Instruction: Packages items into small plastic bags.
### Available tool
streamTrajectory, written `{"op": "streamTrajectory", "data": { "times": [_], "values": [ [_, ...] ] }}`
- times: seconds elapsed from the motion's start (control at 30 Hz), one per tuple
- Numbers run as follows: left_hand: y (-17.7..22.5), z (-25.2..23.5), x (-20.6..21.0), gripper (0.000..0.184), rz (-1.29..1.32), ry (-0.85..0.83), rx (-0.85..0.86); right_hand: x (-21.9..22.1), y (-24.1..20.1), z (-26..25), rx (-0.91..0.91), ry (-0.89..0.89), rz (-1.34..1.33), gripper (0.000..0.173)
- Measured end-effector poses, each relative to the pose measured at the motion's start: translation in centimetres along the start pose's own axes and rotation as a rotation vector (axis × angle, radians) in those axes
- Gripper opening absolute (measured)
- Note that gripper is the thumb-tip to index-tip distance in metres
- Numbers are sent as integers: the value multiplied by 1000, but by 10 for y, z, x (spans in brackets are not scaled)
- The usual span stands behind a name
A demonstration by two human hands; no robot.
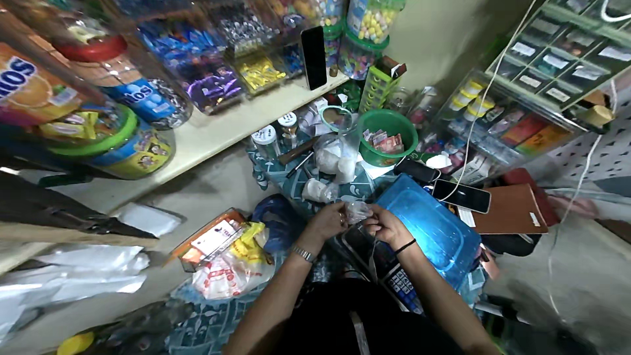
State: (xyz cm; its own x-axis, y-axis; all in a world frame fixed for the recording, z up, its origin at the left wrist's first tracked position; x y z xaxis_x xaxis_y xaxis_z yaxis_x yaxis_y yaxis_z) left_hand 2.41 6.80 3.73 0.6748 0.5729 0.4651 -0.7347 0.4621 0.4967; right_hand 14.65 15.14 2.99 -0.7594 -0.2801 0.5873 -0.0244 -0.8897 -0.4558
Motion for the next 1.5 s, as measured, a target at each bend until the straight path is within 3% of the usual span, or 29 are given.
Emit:
{"op": "streamTrajectory", "data": {
  "times": [0.07, 0.13, 0.27, 0.43, 0.57, 0.73, 0.87, 0.93, 1.0, 1.07, 1.27, 1.43, 1.5],
  "values": [
    [3, 0, 1, 26, -147, -18, 101, 3, -1, -3, -2, -63, -51, 32],
    [3, 0, 0, 18, -308, 83, 217, 4, 0, -5, -48, -80, 11, 34],
    [5, 1, 1, 42, -588, 316, 301, 6, -1, -1, -233, -37, 415, 13],
    [14, 12, 8, 37, -889, 450, 484, 21, -23, 18, -449, 109, 1292, 60],
    [21, 20, 14, 32, -1030, 487, 539, 36, -35, 27, -500, 200, 1648, 71],
    [24, 23, 20, 35, -1147, 475, 595, 44, -36, 21, -427, 209, 1743, 55],
    [20, 28, 17, 22, -1188, 420, 817, 44, -50, 24, -430, 267, 1778, 49],
    [21, 30, 16, 25, -1193, 449, 800, 46, -54, 26, -574, 220, 1763, 42],
    [23, 29, 15, 28, -1203, 481, 769, 47, -52, 27, -793, 86, 1725, 23],
    [27, 28, 17, 32, -1231, 470, 721, 47, -48, 26, -889, 20, 1756, 24],
    [30, 30, 33, 36, -1305, 424, 652, 56, -44, 29, -499, 150, 2057, 33],
    [29, 35, 41, 33, -1204, 465, 720, 69, -58, 38, -616, 173, 2101, 24],
    [24, 29, 40, 34, -1203, 461, 669, 65, -57, 34, -594, 140, 2113, 24]
  ]
}}
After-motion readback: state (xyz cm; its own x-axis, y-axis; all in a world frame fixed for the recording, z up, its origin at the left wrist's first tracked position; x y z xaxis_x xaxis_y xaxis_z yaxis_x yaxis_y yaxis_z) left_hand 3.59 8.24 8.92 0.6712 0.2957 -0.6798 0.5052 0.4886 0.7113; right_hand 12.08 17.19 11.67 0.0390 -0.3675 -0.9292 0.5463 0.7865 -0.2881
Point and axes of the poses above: each hand's wrist, its own z-axis away from the middle knuckle, its own x-axis out of the palm, y = z × x, the point moved 5 cm from there along -z, towards the middle knuckle, and after that the axes turned 8 degrees about -x, right-handed, at the moved point
